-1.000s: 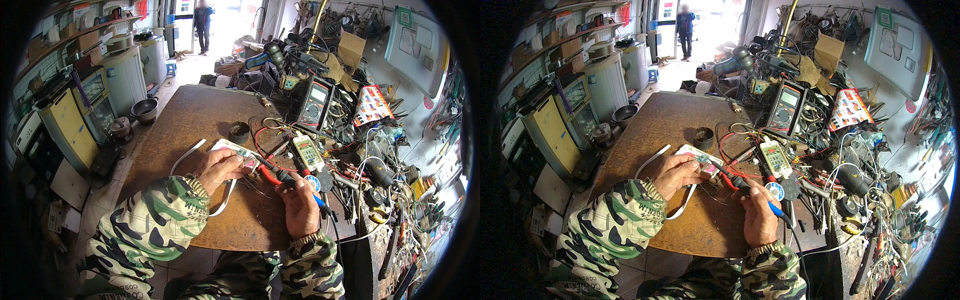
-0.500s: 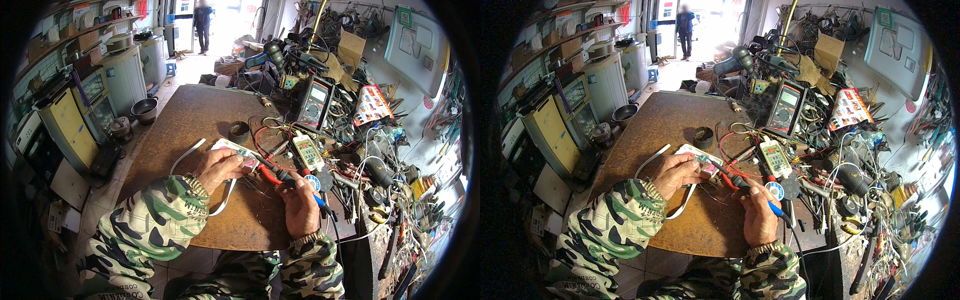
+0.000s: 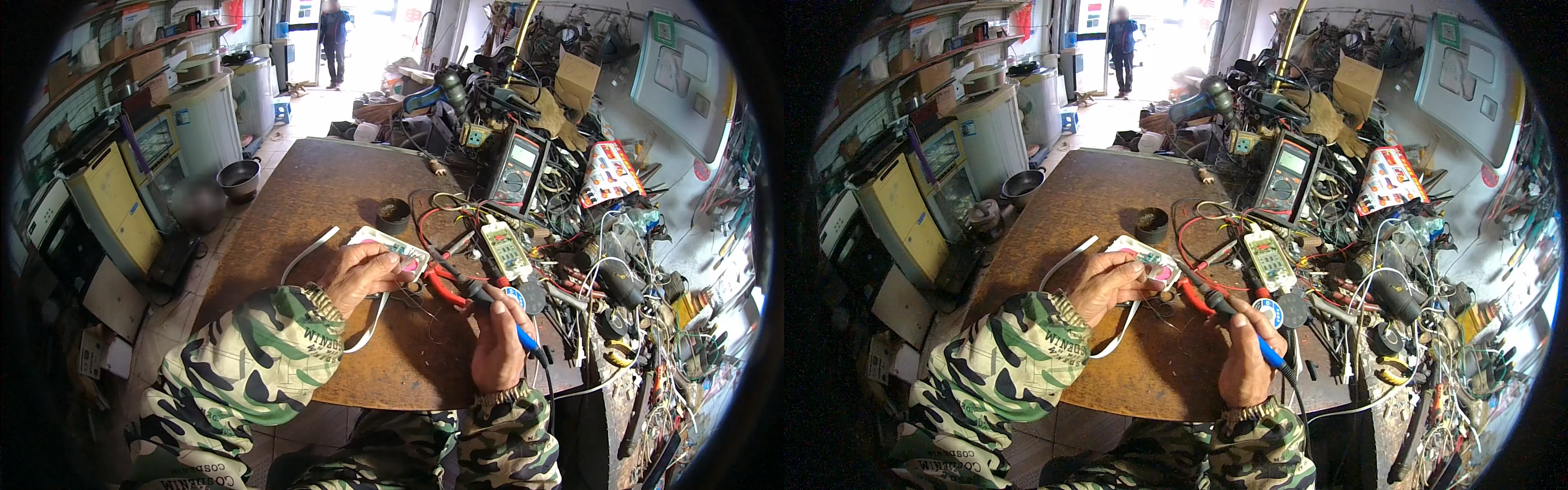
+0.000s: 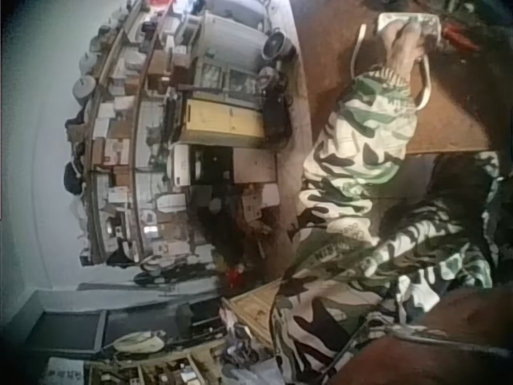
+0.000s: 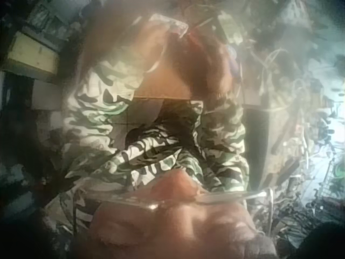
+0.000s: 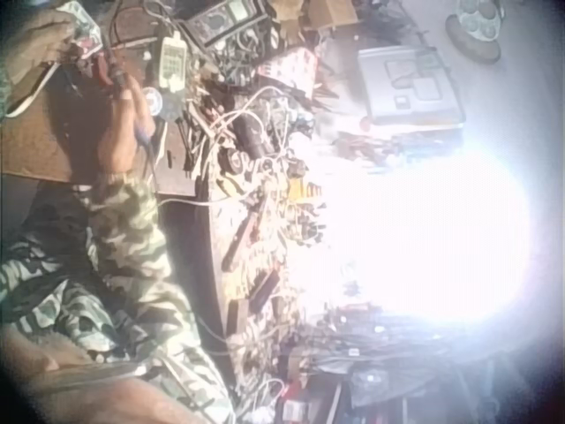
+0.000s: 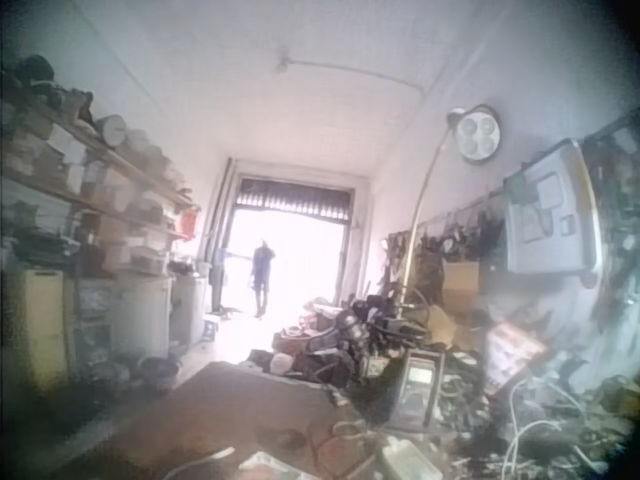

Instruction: The person strips the insulation from a white cable, twists the exposed wires, and solders them to a small circuit board using a soldering iron and solder wire. The person then uses a multimeter to test the connection.

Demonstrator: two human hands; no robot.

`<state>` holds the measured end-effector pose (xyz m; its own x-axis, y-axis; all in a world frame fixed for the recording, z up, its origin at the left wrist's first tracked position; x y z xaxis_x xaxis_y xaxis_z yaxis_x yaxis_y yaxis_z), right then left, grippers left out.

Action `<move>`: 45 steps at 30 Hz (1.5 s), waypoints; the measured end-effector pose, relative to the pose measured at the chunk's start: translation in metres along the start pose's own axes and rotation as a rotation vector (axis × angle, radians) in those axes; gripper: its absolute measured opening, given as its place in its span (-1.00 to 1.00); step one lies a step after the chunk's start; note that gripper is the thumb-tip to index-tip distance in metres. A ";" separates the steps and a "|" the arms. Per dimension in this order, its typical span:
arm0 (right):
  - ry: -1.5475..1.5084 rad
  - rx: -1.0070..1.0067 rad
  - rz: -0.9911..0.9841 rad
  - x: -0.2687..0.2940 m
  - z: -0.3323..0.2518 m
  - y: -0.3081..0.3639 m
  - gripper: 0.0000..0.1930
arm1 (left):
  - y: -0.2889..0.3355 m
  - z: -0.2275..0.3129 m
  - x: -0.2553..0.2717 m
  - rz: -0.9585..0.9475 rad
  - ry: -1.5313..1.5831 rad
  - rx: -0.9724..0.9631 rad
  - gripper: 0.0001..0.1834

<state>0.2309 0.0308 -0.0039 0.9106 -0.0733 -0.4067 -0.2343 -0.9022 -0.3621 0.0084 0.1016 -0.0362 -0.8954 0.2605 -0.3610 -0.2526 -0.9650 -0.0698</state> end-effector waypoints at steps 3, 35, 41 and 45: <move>0.139 -0.013 -0.044 -0.003 0.001 0.005 -0.66 | 0.001 0.003 -0.001 0.000 -0.014 -0.018 -0.68; 0.213 -0.060 -0.117 -0.005 0.006 0.004 -0.61 | 0.002 0.005 -0.004 -0.030 -0.045 -0.027 -0.67; 0.199 -0.053 -0.106 -0.005 0.005 0.005 -0.62 | 0.001 0.004 -0.004 -0.028 -0.060 -0.021 -0.66; 0.173 -0.080 -0.110 -0.003 0.008 0.004 -0.62 | 0.001 0.004 -0.003 -0.033 -0.063 -0.027 -0.66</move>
<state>0.2242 0.0311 -0.0108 0.9757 -0.0385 -0.2159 -0.1091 -0.9391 -0.3259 0.0092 0.1002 -0.0317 -0.9082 0.2923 -0.2994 -0.2730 -0.9562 -0.1057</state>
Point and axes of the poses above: each hand's wrist, its own y-axis away from the middle knuckle, its own x-axis out of the back of the hand, z = x × y, the point moved 9 cm from there along -y, towards the middle knuckle, and after that the axes turned 1 degree about z, right-handed, at the moved point
